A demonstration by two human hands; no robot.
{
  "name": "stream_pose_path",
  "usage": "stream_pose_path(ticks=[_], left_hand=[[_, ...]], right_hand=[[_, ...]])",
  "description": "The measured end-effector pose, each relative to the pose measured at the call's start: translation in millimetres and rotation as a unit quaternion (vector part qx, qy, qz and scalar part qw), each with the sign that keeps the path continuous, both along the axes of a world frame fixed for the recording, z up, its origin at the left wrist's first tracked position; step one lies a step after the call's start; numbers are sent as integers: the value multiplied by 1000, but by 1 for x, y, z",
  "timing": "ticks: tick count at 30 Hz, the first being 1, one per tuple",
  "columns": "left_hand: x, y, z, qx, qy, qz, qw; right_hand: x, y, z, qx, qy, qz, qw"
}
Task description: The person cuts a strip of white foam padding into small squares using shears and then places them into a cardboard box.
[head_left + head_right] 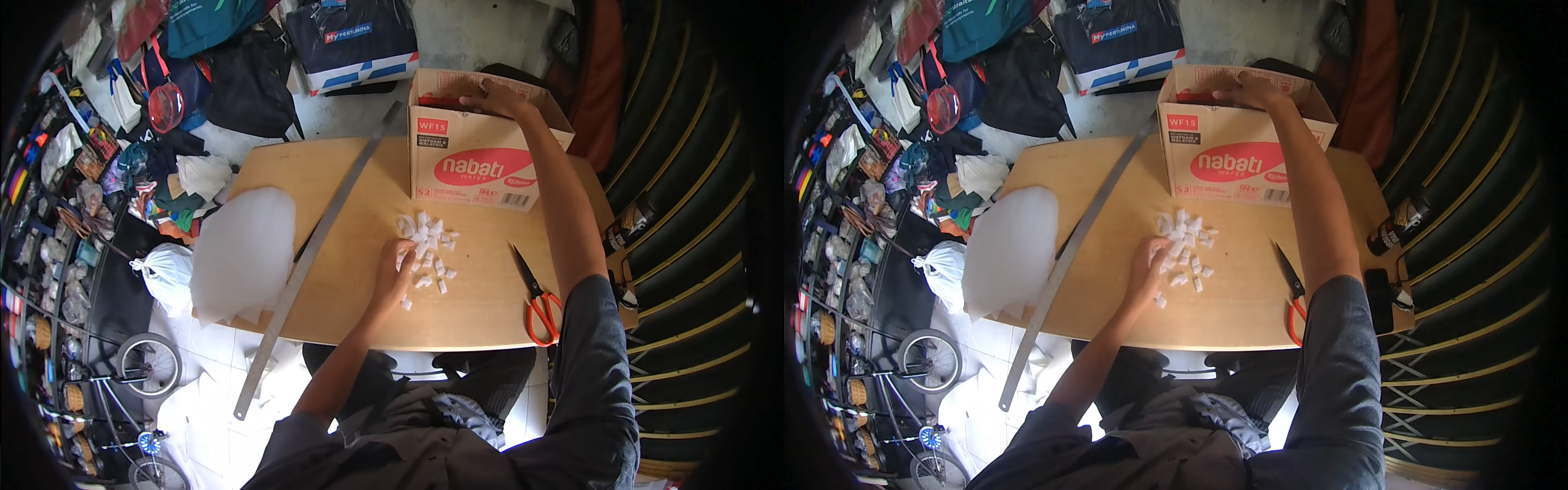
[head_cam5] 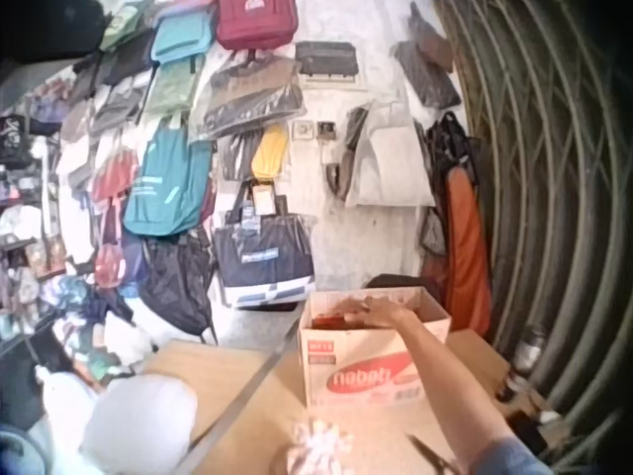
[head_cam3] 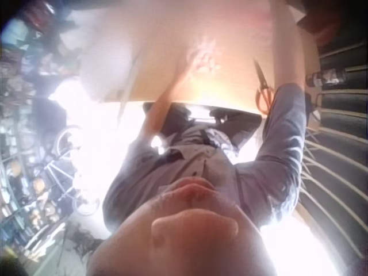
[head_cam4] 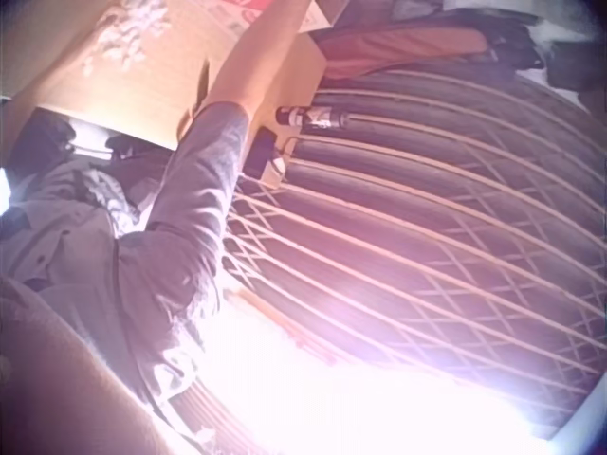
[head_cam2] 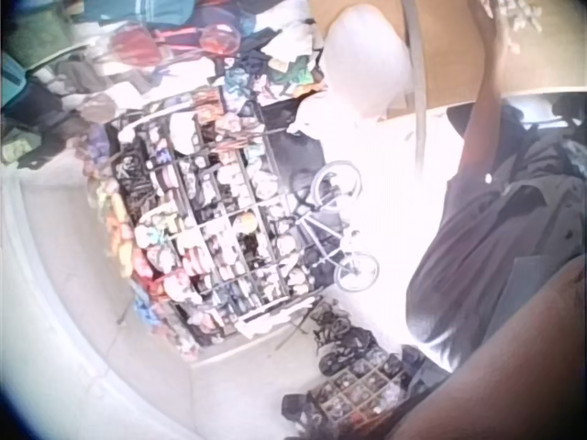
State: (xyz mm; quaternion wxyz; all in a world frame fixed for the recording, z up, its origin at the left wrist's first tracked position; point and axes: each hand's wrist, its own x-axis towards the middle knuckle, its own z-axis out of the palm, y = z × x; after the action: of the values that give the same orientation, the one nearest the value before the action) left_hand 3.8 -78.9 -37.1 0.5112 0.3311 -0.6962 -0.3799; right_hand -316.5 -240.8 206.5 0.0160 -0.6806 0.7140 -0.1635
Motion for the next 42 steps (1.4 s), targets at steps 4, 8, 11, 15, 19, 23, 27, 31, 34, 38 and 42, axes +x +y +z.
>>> stream_pose_path(ticks=[4,8,11,15,19,23,27,31,34,38,42], left_hand=[[-2,-1,-1,39,11,-19,999],[-1,3,8,53,24,-19,998],[-3,6,11,58,22,-21,998],[-3,4,9,57,19,-23,998],[1,0,3,22,-12,-9,1000],[-2,2,7,19,-1,0,1000],[-5,0,2,8,-1,3,1000],[-1,2,6,38,4,0,999],[4,2,5,38,30,-5,999],[-4,5,10,63,43,-15,997],[-8,1,7,71,58,-18,996]], right_hand=[[-2,5,13,17,-22,37,999],[-13,-4,5,-46,4,21,999],[-17,6,1,-156,12,96,983],[6,32,8,-217,-74,38,973],[62,92,-7,-461,-98,113,875],[99,133,-88,-341,-172,216,899],[109,156,-116,-122,-303,108,939],[101,138,-74,-355,-269,175,878],[91,122,-7,-494,-169,141,841],[36,71,9,-357,-44,50,932],[14,63,2,-264,-23,5,964]])
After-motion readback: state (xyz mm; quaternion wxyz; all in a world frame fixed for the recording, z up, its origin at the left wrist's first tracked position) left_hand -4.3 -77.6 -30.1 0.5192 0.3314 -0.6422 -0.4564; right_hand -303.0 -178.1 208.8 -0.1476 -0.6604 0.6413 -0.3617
